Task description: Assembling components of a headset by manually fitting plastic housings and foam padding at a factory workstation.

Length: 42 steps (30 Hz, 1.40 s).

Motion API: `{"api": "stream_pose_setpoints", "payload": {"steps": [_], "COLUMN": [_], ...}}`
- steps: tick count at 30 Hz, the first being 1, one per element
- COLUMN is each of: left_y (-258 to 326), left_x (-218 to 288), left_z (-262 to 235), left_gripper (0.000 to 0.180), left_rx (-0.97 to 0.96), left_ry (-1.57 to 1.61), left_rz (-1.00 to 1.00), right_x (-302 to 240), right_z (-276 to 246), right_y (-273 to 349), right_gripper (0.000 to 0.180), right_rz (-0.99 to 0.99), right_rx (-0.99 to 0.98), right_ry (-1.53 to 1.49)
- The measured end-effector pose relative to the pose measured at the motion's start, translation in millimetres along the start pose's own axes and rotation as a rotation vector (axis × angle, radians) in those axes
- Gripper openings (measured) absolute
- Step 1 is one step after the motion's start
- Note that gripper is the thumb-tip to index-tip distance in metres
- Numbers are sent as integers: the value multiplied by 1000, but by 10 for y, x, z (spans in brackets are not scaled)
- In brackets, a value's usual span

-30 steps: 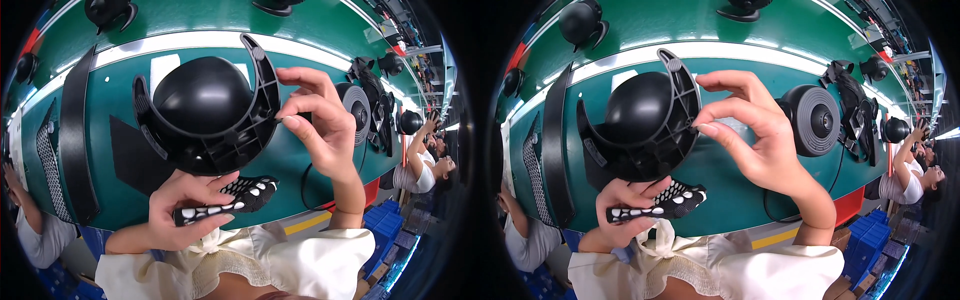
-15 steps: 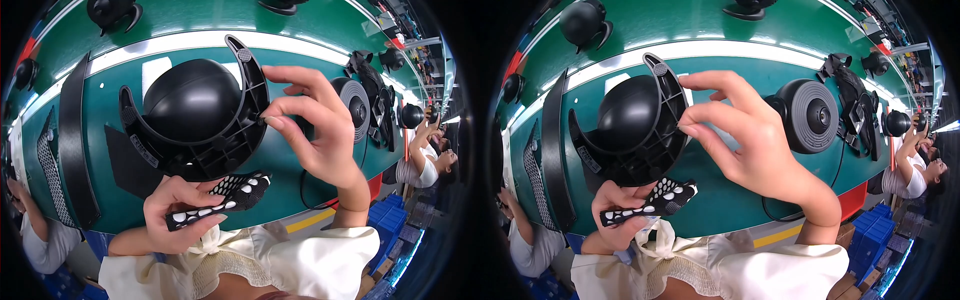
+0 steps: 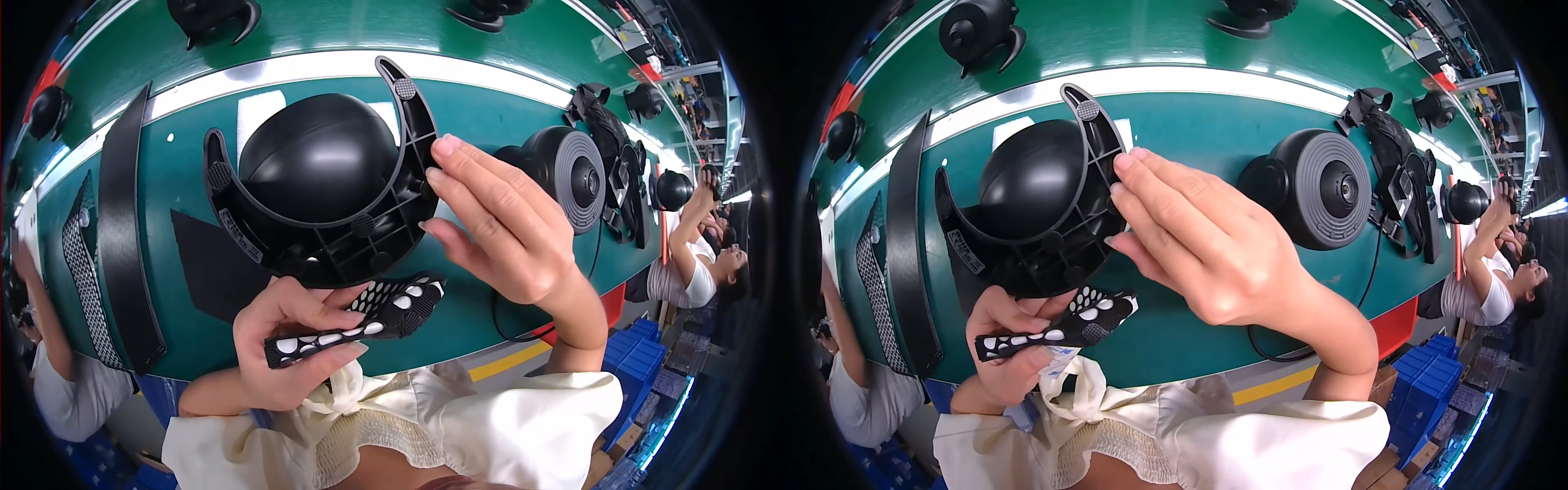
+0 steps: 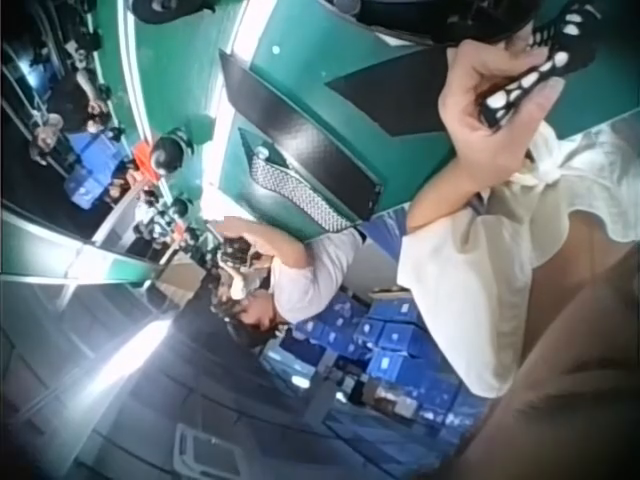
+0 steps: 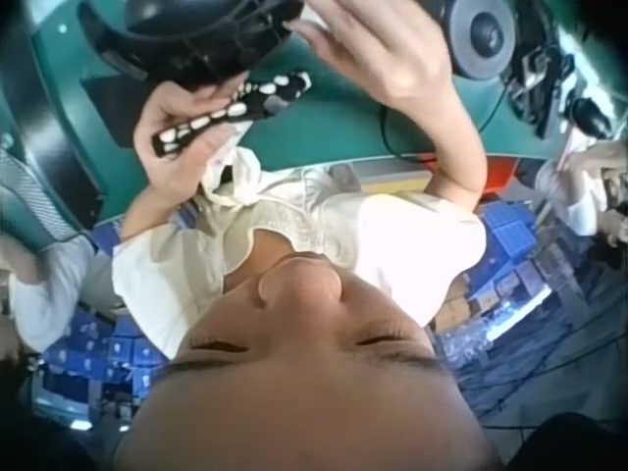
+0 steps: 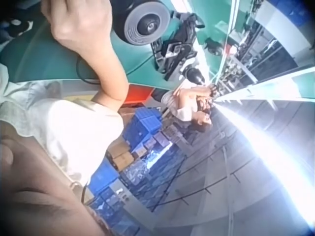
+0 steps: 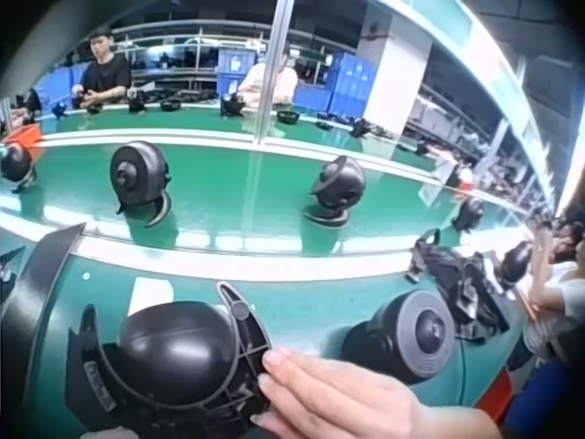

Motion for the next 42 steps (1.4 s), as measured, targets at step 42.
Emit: {"api": "stream_pose_setpoints", "payload": {"steps": [42], "left_y": [33], "left_x": [248], "left_z": [-364], "left_gripper": [14], "left_rx": [-78], "left_ry": [70], "left_rz": [-31], "right_x": [993], "right_z": [792], "right_y": [-839], "right_gripper": [11], "right_rz": [302], "right_rx": [-130], "right_ry": [441]}}
Point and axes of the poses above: each hand's wrist, its own y-axis away from the middle knuckle, its own z-axis out of the palm, x = y × z, the point moved 8 cm from there along -y, towards the middle knuckle, and after that the axes turned 12 degrees about y, right-handed, at the moved point
